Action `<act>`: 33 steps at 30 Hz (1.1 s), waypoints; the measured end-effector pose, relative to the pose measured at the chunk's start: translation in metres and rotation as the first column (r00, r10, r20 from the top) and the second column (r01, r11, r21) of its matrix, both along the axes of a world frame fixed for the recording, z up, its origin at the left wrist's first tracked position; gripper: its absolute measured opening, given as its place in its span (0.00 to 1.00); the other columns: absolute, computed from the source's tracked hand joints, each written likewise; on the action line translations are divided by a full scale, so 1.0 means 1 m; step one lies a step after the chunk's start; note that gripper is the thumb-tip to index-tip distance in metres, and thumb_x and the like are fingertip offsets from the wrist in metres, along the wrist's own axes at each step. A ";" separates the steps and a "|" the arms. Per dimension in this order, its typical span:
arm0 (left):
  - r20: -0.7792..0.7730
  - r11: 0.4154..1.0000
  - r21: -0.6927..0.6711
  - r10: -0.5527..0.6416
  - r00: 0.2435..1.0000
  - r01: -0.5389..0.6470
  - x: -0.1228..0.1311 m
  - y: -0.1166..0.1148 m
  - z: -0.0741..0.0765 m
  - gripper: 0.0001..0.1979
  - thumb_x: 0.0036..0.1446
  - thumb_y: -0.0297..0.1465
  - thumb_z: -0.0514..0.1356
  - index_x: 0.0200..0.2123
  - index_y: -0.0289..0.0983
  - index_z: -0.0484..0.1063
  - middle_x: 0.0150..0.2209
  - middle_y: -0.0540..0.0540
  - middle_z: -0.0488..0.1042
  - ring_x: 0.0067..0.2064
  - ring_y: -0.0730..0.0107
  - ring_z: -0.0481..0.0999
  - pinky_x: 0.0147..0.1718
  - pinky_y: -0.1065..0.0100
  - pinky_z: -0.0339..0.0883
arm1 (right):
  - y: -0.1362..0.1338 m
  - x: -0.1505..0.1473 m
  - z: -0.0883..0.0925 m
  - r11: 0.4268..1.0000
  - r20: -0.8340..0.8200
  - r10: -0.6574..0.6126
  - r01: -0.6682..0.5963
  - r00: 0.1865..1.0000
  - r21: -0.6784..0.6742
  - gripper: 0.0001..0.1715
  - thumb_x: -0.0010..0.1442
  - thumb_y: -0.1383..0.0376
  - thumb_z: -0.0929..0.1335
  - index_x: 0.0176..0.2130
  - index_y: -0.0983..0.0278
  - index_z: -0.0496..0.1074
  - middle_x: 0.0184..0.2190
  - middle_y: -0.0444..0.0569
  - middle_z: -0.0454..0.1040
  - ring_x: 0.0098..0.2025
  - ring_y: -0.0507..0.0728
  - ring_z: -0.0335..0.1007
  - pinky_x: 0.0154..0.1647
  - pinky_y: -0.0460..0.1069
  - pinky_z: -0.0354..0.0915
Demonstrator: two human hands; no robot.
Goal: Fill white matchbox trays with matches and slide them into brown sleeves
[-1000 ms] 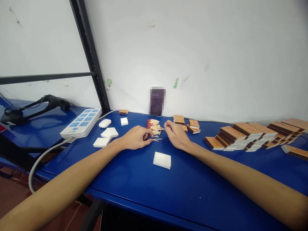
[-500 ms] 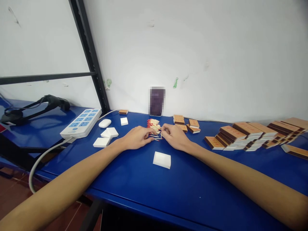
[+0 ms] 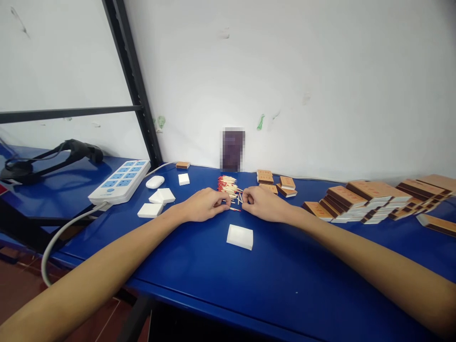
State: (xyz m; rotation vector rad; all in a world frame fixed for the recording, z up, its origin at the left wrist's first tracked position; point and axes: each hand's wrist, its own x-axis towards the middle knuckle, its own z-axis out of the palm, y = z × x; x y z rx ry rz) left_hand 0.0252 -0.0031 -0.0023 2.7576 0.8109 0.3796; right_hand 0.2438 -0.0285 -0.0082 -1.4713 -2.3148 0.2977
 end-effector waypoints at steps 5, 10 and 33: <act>0.004 1.000 -0.019 0.017 1.000 -0.016 -0.001 0.000 0.001 0.11 0.63 0.37 0.54 0.33 0.38 0.71 0.21 0.54 0.66 0.23 0.74 0.63 0.26 0.72 0.51 | 0.001 0.006 0.005 0.996 0.040 0.052 -0.049 0.998 -0.072 0.06 0.53 0.68 0.64 0.24 0.62 0.65 0.19 0.41 0.68 0.21 0.51 0.61 0.25 0.48 0.53; 0.040 1.000 -0.008 0.013 0.999 -0.013 0.000 0.001 0.000 0.14 0.62 0.41 0.56 0.31 0.36 0.69 0.20 0.54 0.64 0.23 0.75 0.62 0.25 0.72 0.51 | 0.002 0.008 0.004 0.990 0.037 0.124 -0.121 0.992 -0.079 0.06 0.55 0.68 0.64 0.27 0.62 0.67 0.20 0.43 0.70 0.22 0.51 0.62 0.26 0.48 0.53; 0.045 0.994 -0.035 -0.104 0.994 0.105 -0.005 0.000 0.000 0.11 0.55 0.24 0.53 0.37 0.37 0.74 0.24 0.53 0.69 0.23 0.77 0.62 0.25 0.73 0.54 | 0.007 0.012 0.001 0.971 0.150 0.161 -0.184 0.975 0.154 0.14 0.60 0.72 0.61 0.42 0.62 0.73 0.37 0.50 0.71 0.38 0.56 0.68 0.39 0.49 0.61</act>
